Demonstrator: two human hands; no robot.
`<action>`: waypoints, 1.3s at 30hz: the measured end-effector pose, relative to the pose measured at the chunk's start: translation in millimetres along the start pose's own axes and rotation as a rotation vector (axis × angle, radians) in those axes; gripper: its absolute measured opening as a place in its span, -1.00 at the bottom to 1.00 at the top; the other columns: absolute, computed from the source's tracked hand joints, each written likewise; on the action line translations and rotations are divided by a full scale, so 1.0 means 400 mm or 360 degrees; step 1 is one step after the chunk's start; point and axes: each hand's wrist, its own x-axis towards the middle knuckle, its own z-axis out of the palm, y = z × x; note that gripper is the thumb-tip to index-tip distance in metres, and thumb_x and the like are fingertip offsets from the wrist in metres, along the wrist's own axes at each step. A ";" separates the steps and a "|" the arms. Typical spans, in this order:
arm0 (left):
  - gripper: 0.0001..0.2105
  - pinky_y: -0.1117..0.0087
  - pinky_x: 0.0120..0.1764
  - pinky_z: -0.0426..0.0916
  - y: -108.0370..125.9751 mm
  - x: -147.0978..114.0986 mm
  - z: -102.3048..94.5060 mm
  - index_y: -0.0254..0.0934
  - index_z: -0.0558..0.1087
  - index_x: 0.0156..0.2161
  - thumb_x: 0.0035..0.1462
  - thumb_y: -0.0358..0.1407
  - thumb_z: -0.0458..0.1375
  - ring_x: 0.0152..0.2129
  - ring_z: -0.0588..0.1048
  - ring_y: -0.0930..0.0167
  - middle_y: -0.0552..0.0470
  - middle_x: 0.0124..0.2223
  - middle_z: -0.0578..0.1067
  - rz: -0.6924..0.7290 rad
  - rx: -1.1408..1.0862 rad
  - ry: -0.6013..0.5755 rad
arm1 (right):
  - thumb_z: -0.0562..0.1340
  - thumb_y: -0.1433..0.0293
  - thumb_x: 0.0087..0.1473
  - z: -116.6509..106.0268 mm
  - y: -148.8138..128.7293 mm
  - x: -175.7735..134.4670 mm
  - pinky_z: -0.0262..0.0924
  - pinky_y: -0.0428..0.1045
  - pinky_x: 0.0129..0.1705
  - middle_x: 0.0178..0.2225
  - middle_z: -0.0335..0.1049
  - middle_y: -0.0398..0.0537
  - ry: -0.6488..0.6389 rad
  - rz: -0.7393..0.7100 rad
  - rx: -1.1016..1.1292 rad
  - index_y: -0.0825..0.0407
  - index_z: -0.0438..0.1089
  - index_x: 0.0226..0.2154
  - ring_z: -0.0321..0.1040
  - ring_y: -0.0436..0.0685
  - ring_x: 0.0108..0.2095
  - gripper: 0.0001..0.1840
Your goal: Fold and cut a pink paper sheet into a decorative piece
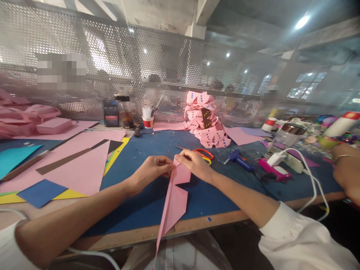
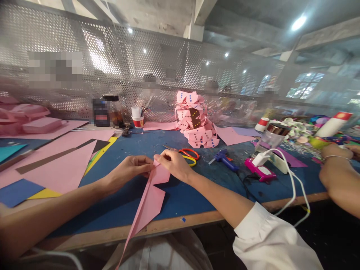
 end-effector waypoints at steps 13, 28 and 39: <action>-0.69 0.38 -0.27 0.43 -0.002 -0.002 0.002 -0.30 0.55 -0.35 -0.02 -0.07 0.39 -0.44 0.52 0.41 0.02 -0.39 0.57 -0.0047 0.0025 -0.0094 | 0.23 0.13 0.18 -0.007 0.000 0.003 0.10 -0.06 -0.29 -0.48 0.28 -0.20 -0.0004 0.0008 0.0065 0.03 0.33 -0.47 0.20 0.02 -0.41 -0.65; -0.68 0.38 -0.28 0.40 0.014 -0.004 0.000 -0.30 0.52 -0.38 -0.03 -0.05 0.38 -0.45 0.49 0.40 0.02 -0.42 0.55 -0.0028 0.0000 -0.0023 | 0.08 0.03 0.27 -0.017 -0.003 0.005 0.08 -0.05 -0.31 -0.48 0.28 -0.17 0.0108 0.0125 0.0148 0.04 0.35 -0.50 0.21 0.04 -0.39 -0.50; -0.68 0.39 -0.27 0.39 0.013 -0.002 -0.003 -0.30 0.53 -0.38 -0.04 -0.06 0.38 -0.45 0.49 0.41 0.04 -0.42 0.55 -0.0015 -0.0003 0.0031 | 0.15 0.08 0.23 -0.013 0.011 0.007 -0.09 -0.04 -0.41 -0.54 -0.03 -0.24 0.0151 0.0033 -0.0012 0.00 0.10 -0.57 -0.04 -0.01 -0.48 -0.52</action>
